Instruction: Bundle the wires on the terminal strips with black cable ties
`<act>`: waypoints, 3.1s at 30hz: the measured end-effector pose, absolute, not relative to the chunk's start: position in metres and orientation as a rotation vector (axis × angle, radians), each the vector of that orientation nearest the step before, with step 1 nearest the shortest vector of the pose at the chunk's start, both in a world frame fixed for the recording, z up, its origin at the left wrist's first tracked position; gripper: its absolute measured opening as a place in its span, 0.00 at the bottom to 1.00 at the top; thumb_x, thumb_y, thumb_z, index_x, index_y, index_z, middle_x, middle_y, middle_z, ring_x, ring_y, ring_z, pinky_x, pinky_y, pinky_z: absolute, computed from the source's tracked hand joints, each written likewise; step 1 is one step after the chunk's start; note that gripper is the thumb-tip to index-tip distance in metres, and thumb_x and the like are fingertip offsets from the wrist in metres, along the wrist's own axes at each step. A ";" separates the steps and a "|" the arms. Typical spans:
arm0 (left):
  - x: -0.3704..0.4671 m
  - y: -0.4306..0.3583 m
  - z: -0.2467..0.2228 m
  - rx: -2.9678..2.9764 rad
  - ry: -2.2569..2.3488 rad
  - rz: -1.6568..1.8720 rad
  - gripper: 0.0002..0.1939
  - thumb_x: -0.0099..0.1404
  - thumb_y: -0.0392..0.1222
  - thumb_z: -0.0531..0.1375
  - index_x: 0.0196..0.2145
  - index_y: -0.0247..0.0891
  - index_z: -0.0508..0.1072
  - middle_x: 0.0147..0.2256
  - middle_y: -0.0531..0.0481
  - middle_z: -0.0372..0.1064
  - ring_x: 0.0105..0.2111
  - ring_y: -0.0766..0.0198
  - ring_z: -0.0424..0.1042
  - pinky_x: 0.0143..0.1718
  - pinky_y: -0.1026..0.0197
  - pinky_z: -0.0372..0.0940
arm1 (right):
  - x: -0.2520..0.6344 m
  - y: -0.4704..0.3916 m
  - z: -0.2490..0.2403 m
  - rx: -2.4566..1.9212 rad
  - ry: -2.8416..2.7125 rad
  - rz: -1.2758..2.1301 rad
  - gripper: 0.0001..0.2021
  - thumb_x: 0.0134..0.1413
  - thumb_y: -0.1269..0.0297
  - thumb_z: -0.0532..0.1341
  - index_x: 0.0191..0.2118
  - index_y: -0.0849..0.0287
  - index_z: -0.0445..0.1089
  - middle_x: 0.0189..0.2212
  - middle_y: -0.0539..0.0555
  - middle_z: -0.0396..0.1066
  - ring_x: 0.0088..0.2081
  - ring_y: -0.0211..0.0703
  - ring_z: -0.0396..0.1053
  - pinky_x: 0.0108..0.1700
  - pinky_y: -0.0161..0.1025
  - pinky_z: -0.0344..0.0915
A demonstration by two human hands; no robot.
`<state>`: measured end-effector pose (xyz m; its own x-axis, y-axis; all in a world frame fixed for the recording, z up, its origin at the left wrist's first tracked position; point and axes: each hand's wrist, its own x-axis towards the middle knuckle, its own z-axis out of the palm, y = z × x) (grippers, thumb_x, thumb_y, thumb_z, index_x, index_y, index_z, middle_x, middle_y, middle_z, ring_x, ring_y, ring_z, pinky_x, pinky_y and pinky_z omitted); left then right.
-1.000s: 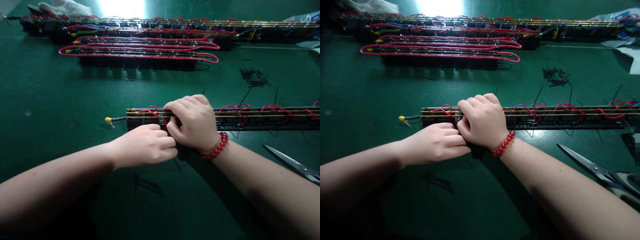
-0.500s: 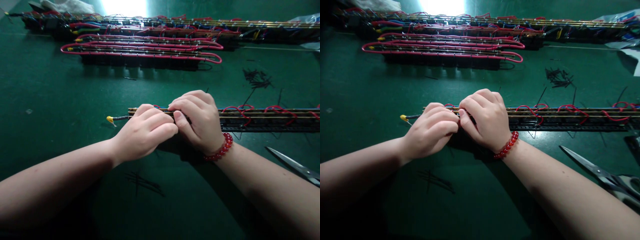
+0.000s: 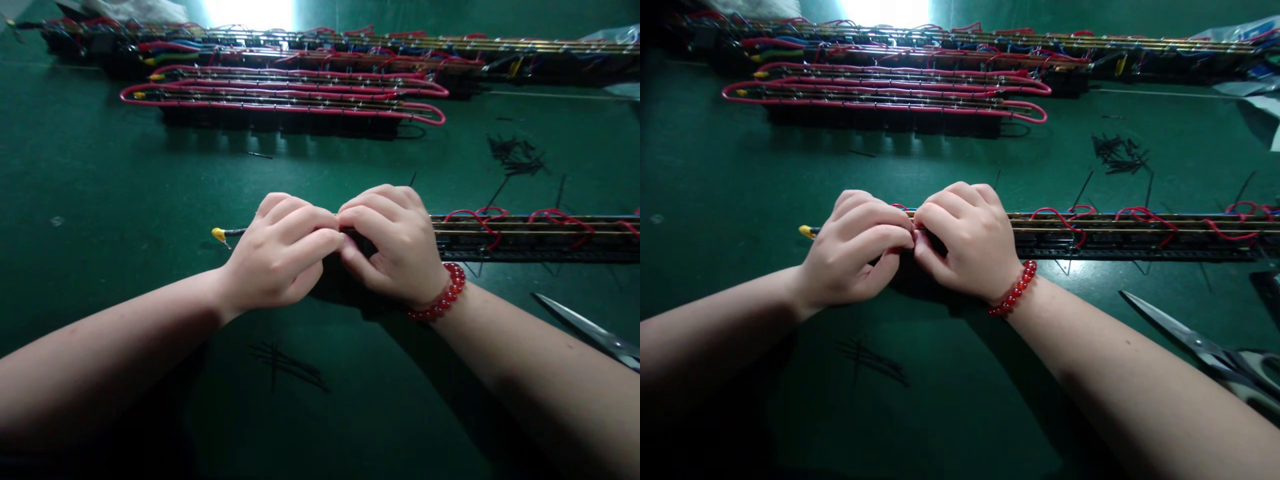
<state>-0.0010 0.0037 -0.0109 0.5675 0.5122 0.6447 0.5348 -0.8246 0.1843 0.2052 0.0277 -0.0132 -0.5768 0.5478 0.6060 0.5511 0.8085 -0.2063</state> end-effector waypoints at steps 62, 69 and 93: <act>0.002 0.004 -0.007 -3.021 -0.601 -0.506 0.10 0.71 0.39 0.55 0.33 0.42 0.75 0.34 0.50 0.74 0.40 0.57 0.66 0.48 0.54 0.61 | 0.200 0.028 -0.015 -0.931 -2.341 -0.034 0.08 0.62 0.67 0.56 0.34 0.53 0.72 0.36 0.52 0.76 0.40 0.48 0.68 0.43 0.47 0.59; 0.002 0.004 -0.008 -3.028 -0.605 -0.497 0.10 0.72 0.39 0.55 0.34 0.42 0.74 0.35 0.51 0.74 0.41 0.57 0.66 0.48 0.54 0.61 | 0.200 0.028 -0.015 -0.922 -2.340 -0.052 0.08 0.62 0.66 0.56 0.33 0.54 0.71 0.36 0.52 0.76 0.39 0.48 0.68 0.43 0.47 0.59; 0.002 0.003 -0.008 -3.036 -0.630 -0.498 0.10 0.72 0.39 0.55 0.35 0.42 0.74 0.36 0.52 0.74 0.43 0.56 0.66 0.50 0.54 0.60 | 0.199 0.029 -0.016 -0.909 -2.339 -0.110 0.09 0.64 0.66 0.55 0.33 0.55 0.71 0.36 0.52 0.76 0.39 0.46 0.68 0.43 0.46 0.59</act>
